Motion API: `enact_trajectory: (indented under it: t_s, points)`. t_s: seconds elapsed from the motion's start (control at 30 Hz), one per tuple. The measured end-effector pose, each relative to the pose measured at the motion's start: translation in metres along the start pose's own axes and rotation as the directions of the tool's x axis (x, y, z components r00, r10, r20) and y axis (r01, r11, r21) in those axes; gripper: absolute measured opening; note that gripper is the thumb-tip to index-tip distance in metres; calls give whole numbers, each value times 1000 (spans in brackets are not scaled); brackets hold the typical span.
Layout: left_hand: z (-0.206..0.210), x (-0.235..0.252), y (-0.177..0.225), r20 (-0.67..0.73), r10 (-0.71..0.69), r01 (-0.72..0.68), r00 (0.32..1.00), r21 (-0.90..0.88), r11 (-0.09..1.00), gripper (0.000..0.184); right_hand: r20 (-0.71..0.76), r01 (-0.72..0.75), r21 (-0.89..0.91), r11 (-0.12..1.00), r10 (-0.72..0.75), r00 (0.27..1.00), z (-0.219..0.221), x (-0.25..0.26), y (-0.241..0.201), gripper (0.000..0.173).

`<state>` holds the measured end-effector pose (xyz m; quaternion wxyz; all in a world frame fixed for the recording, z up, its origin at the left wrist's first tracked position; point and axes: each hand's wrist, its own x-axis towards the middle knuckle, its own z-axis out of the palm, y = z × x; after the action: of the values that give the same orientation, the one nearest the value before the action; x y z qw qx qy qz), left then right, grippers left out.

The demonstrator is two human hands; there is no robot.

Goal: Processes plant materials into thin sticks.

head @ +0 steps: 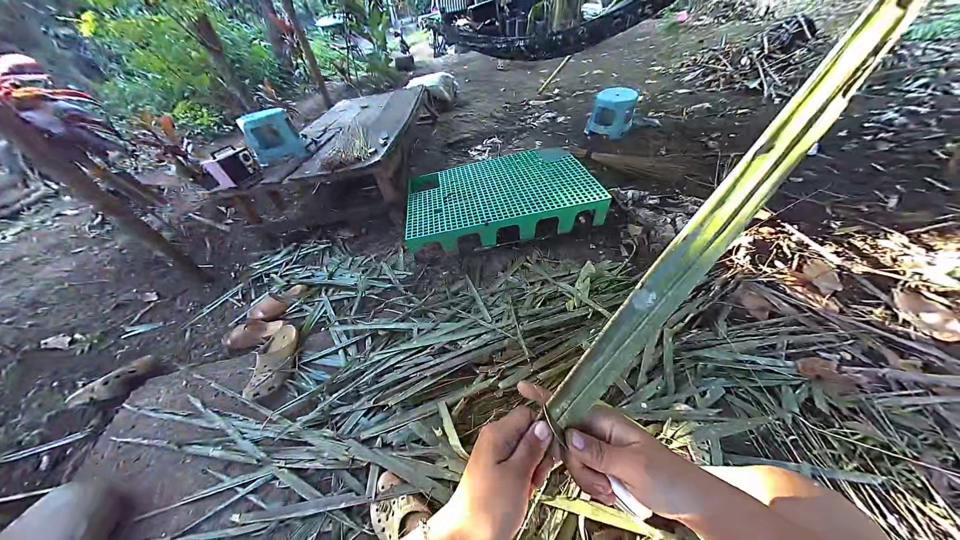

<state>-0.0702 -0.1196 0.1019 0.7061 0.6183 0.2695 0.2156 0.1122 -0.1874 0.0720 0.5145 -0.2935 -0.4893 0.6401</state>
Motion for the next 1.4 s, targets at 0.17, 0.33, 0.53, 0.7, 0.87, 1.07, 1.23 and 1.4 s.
enact_trajectory:
  t_s: [0.17, 0.33, 0.53, 0.7, 0.87, 1.07, 1.23, 1.4]
  points:
    - [9, -5, 6, 38, 40, -35, 998, -136, 990, 28, 92, 71, 4, 997, -71, 993, -3, -2, 0, 43]
    - [11, -8, 6, 118, 188, -182, 975, -60, 981, 26, 120, 127, 65, 990, -134, 984, -3, -7, -4, 40]
    - [16, -20, 15, 296, 123, -78, 947, -159, 984, 28, 172, 204, -21, 979, -197, 965, -4, -12, -10, 41]
    - [17, -23, 16, 404, -9, 156, 915, -332, 930, 37, 224, 179, 80, 981, -193, 955, -7, -18, -6, 34]
    - [12, -21, 14, 442, -55, 235, 895, -364, 901, 37, 99, 295, -15, 955, -292, 951, 0, -18, 1, 27]
    - [11, -17, 15, 414, -59, 218, 908, -348, 912, 39, -100, 394, -231, 889, -425, 900, 9, -15, 0, 30]
    - [2, -18, 8, 355, -83, 184, 931, -258, 948, 33, -266, 375, -356, 856, -478, 837, -8, -10, -25, 31]
    - [-16, -15, 16, 290, -69, 56, 955, 53, 997, 18, -427, 333, -406, 851, -499, 754, -20, -2, -47, 32]
